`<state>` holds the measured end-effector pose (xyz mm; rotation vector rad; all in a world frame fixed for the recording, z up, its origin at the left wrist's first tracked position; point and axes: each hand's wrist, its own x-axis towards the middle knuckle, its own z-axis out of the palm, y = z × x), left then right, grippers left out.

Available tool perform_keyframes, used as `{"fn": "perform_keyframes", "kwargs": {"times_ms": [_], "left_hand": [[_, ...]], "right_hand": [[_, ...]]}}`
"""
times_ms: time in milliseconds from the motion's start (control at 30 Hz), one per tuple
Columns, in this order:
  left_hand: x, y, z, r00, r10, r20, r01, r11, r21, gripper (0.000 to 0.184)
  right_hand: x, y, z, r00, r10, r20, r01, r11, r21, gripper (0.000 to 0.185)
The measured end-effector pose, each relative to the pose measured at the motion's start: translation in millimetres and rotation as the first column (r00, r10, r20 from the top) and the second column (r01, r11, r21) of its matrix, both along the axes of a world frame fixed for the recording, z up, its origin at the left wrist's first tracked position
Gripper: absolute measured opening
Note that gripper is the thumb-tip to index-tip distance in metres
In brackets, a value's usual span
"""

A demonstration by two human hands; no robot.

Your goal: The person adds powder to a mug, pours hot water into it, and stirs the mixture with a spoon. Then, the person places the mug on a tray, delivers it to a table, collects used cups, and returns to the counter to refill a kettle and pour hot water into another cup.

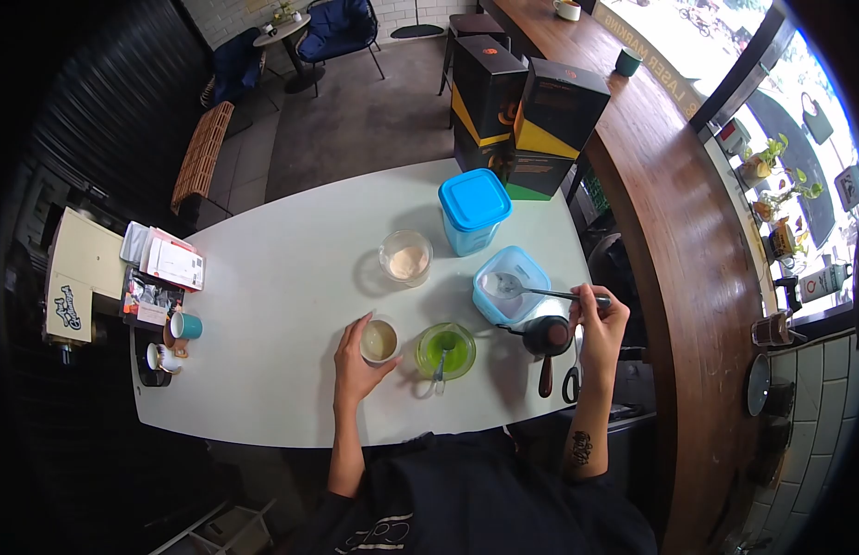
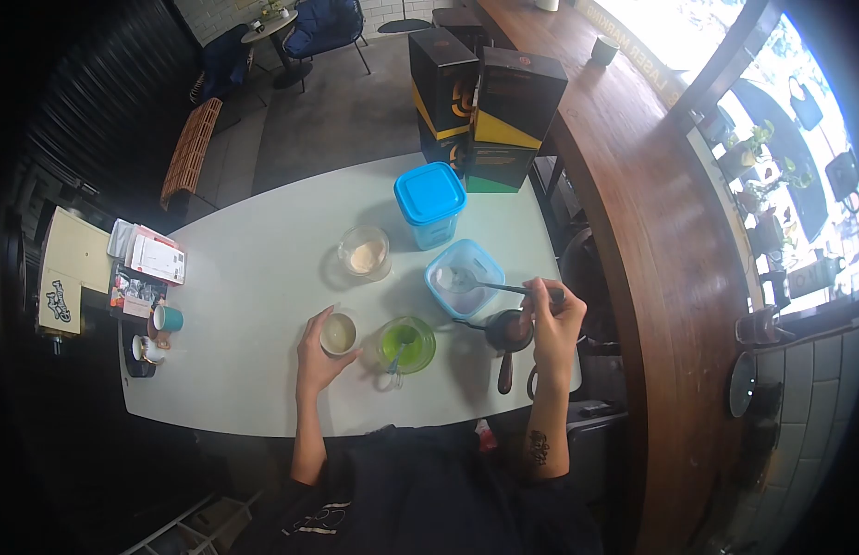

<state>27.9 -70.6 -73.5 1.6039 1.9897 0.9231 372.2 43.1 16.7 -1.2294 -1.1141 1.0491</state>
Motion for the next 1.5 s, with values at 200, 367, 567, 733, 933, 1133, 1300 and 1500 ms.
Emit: {"fn": "perform_keyframes", "kwargs": {"times_ms": [200, 367, 567, 733, 933, 1133, 1300, 1500], "left_hand": [[-4, -1, -2, 0.999, -0.015, 0.041, 0.014, 0.999, 0.029, 0.088], [-7, -1, -3, 0.999, -0.025, 0.047, 0.021, 0.996, 0.082, 0.088], [-17, -2, -28, 0.993, -0.017, 0.12, -0.005, 0.984, 0.18, 0.09], [-20, -3, -44, 0.982, -0.033, 0.187, -0.011, 0.974, 0.228, 0.089], [-22, -5, -44, 0.974, -0.047, 0.224, -0.001, 0.978, 0.209, 0.084], [-30, -3, -43, 0.986, -0.121, 0.111, 0.085, 0.955, 0.285, 0.083], [-33, -2, -45, 0.987, -0.14, 0.077, 0.108, 0.941, 0.322, 0.082], [-40, -3, -44, 0.977, -0.209, 0.04, 0.189, 0.94, 0.285, 0.084]], "right_hand": [[10, -8, 6, 0.997, -0.041, -0.068, 0.044, 0.998, 0.037, 0.025], [-1, -24, 23, 0.995, -0.026, -0.097, 0.036, 0.994, 0.102, 0.024], [-55, -61, 35, 0.994, 0.094, -0.062, -0.091, 0.995, 0.051, 0.024], [-106, -82, 14, 0.98, 0.198, -0.033, -0.197, 0.98, 0.038, 0.022], [-154, -106, -9, 0.829, 0.221, 0.514, -0.358, 0.916, 0.183, 0.012], [-154, -118, 1, 0.93, 0.017, 0.368, -0.125, 0.955, 0.27, 0.016], [-118, -114, 26, 0.932, -0.358, -0.052, 0.358, 0.893, 0.274, 0.023], [-81, -94, 26, 0.877, -0.474, 0.076, 0.42, 0.835, 0.355, 0.025]]}}
